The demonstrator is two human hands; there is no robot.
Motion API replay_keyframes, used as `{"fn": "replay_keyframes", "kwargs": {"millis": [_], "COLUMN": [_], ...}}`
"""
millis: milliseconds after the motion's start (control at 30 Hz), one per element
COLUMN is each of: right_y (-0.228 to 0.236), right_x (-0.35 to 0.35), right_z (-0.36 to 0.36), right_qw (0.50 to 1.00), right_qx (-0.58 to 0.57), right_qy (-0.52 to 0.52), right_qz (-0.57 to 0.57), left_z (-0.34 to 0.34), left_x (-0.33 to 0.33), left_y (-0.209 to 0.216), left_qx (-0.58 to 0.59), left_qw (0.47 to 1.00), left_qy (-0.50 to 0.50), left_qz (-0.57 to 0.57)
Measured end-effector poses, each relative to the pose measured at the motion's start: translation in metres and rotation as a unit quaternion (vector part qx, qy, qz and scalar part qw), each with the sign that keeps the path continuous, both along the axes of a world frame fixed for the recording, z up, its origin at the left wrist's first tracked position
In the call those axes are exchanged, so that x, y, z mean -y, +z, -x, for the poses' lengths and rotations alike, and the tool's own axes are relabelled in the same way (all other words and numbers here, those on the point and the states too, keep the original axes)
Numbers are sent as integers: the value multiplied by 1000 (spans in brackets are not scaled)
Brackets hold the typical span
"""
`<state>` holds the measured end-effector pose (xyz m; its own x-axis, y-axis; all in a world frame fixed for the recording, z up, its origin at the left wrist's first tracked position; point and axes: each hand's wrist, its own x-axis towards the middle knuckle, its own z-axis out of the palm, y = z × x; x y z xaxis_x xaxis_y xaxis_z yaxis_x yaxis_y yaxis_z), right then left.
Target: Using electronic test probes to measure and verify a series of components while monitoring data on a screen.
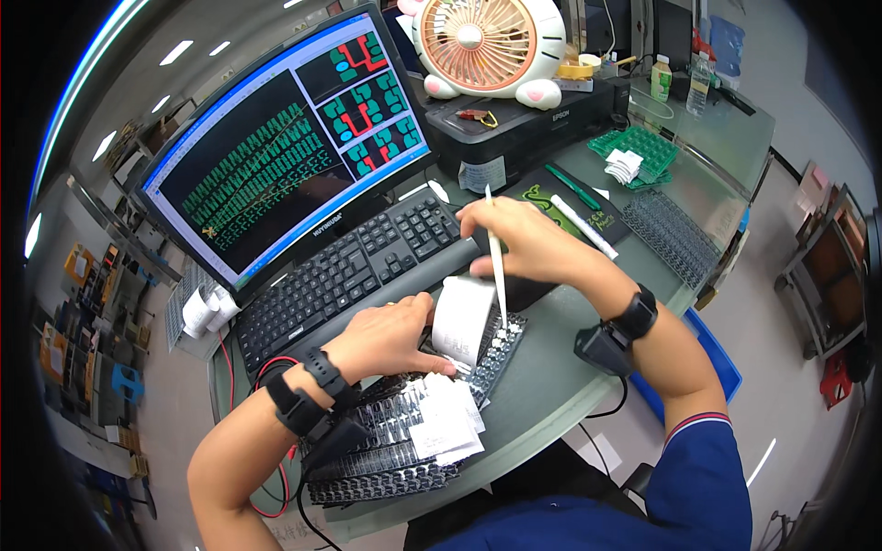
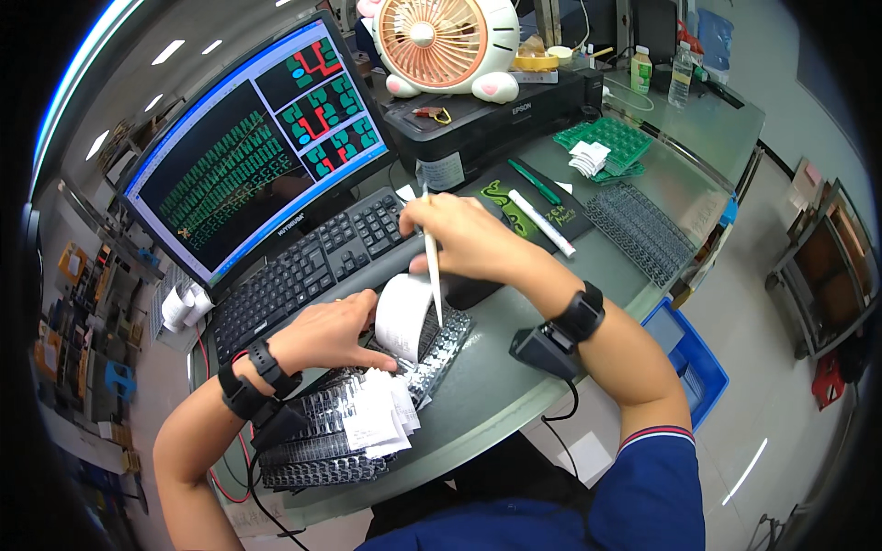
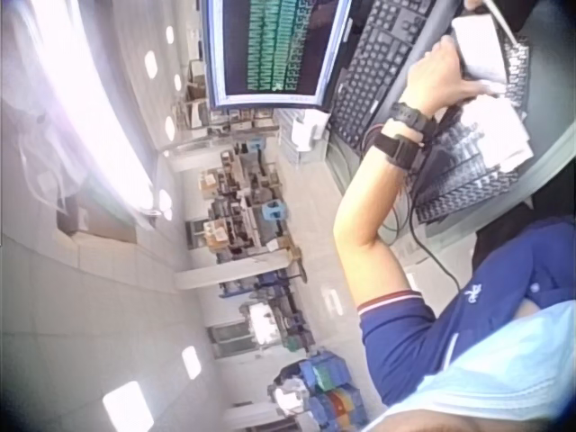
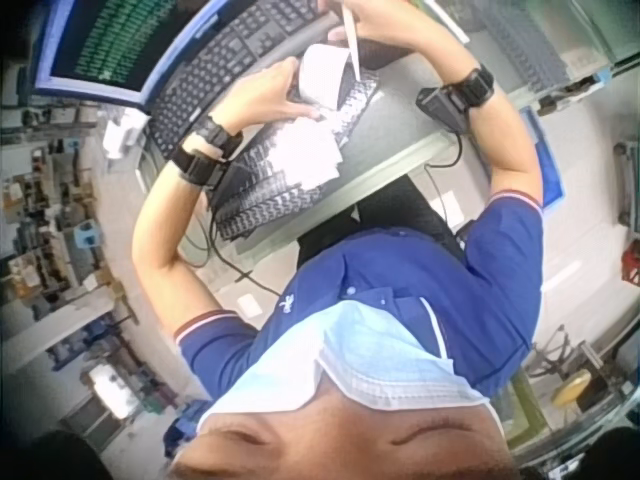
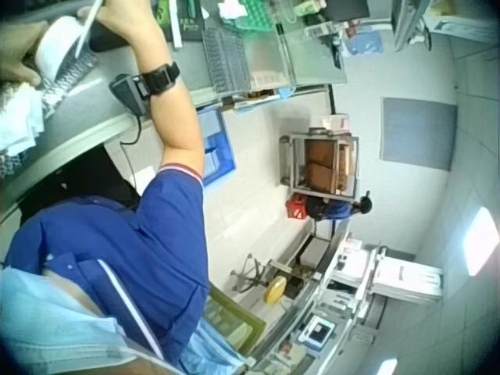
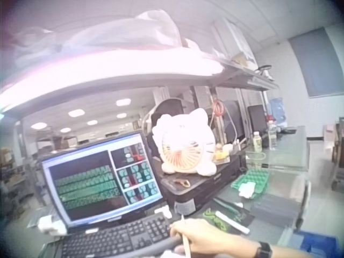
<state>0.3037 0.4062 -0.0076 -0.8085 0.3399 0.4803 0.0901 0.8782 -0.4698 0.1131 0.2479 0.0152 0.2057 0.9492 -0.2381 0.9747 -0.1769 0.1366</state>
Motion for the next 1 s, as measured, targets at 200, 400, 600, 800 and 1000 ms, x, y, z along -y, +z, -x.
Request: {"fn": "replay_keyframes", "kwargs": {"millis": [200,400,600,800,1000], "right_y": [10,3,9,21,47], "right_x": [53,55,55,52,26], "right_z": [1,11,16,9,-16], "right_qw": [955,926,911,913,920], "right_qx": [205,263,267,249,233], "right_qy": [190,231,274,281,226], "right_qz": [-97,-144,-154,-160,-218], "left_z": [34,22,7,5,7], "left_x": [41,125,164,167,161], "left_y": [52,70,45,31,26], "left_qx": [149,179,109,49,84], "left_qw": [984,981,991,995,992], "left_qy": [99,-45,-40,-51,-46], "left_qz": [21,-65,-64,-72,-85]}}
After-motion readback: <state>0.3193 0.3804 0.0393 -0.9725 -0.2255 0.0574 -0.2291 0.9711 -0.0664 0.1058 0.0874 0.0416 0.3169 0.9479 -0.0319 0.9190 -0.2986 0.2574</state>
